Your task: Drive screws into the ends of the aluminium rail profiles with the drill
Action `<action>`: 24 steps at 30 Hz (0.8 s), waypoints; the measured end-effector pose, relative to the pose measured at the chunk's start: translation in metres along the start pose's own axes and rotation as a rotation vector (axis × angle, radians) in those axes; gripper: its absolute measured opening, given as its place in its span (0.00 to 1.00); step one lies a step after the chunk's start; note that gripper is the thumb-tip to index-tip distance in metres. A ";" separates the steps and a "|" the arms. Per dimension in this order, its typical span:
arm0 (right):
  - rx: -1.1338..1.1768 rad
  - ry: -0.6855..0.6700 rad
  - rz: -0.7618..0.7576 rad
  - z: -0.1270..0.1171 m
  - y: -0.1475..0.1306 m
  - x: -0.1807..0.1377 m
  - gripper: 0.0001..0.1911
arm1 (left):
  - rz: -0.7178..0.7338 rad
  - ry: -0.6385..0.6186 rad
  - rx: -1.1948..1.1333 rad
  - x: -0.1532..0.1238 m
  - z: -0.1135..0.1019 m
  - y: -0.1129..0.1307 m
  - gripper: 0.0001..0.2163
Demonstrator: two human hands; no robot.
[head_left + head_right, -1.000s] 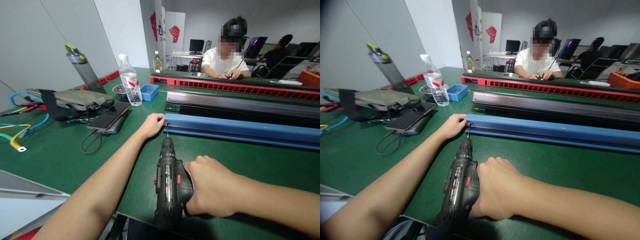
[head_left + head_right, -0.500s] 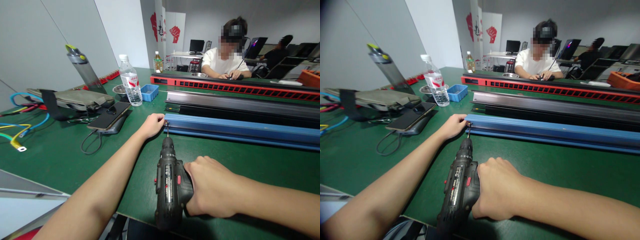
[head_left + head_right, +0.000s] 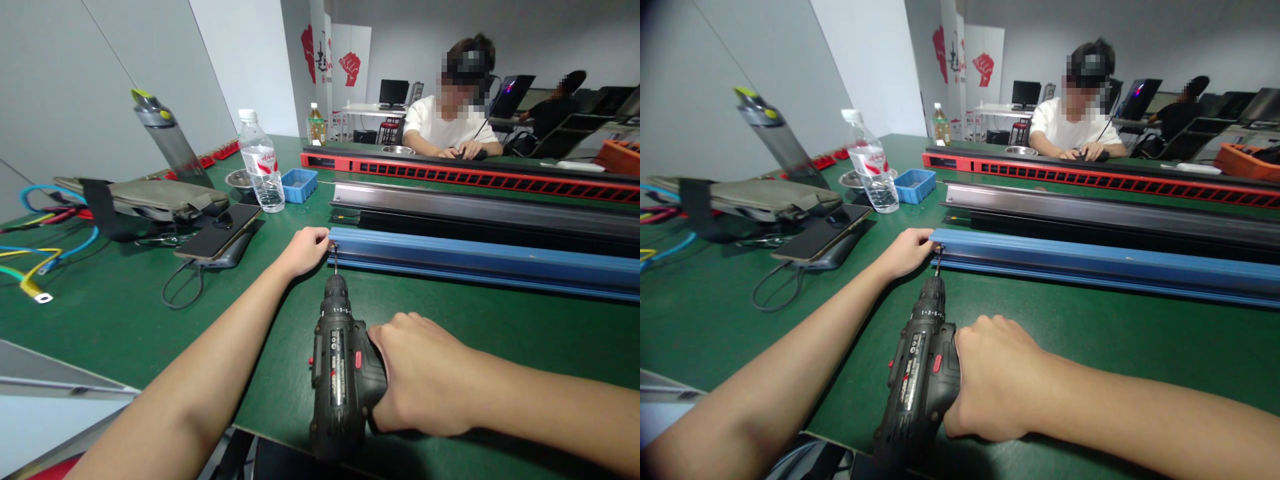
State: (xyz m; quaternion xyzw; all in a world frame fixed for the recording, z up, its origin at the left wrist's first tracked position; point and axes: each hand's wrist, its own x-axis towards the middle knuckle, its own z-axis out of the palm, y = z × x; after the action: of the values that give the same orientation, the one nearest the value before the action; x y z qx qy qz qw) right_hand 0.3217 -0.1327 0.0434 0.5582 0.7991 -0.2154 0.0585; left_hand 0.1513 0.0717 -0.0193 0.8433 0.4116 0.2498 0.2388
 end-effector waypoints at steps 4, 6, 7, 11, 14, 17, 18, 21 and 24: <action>-0.007 0.009 -0.001 -0.001 0.000 0.000 0.15 | 0.004 0.000 0.003 0.000 0.000 0.000 0.13; 0.002 0.007 0.001 -0.002 -0.001 0.001 0.15 | 0.006 0.001 0.006 0.000 0.000 0.000 0.13; 0.005 0.004 0.003 -0.002 -0.001 0.001 0.15 | 0.006 0.002 0.007 0.000 0.000 0.000 0.13; 0.000 -0.013 0.013 -0.002 -0.002 0.000 0.15 | 0.002 0.003 -0.002 0.001 0.001 -0.001 0.13; -0.003 -0.021 0.020 -0.002 -0.002 -0.001 0.16 | 0.002 0.004 -0.009 0.001 0.001 -0.001 0.13; -0.004 -0.022 0.019 -0.001 -0.002 -0.002 0.16 | 0.009 0.006 -0.013 0.001 0.000 0.000 0.13; -0.002 -0.025 0.017 -0.001 -0.001 -0.002 0.16 | 0.009 0.006 -0.011 0.000 0.000 0.000 0.13; 0.008 -0.027 0.016 -0.001 -0.001 -0.002 0.16 | 0.000 0.009 -0.004 0.000 0.000 0.000 0.13; 0.008 -0.027 0.005 -0.001 -0.001 -0.002 0.16 | 0.000 0.010 -0.008 0.000 0.000 0.000 0.13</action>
State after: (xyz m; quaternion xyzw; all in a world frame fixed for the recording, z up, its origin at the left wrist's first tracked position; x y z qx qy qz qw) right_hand 0.3219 -0.1340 0.0455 0.5574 0.7960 -0.2260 0.0676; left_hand 0.1517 0.0716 -0.0190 0.8411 0.4118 0.2555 0.2401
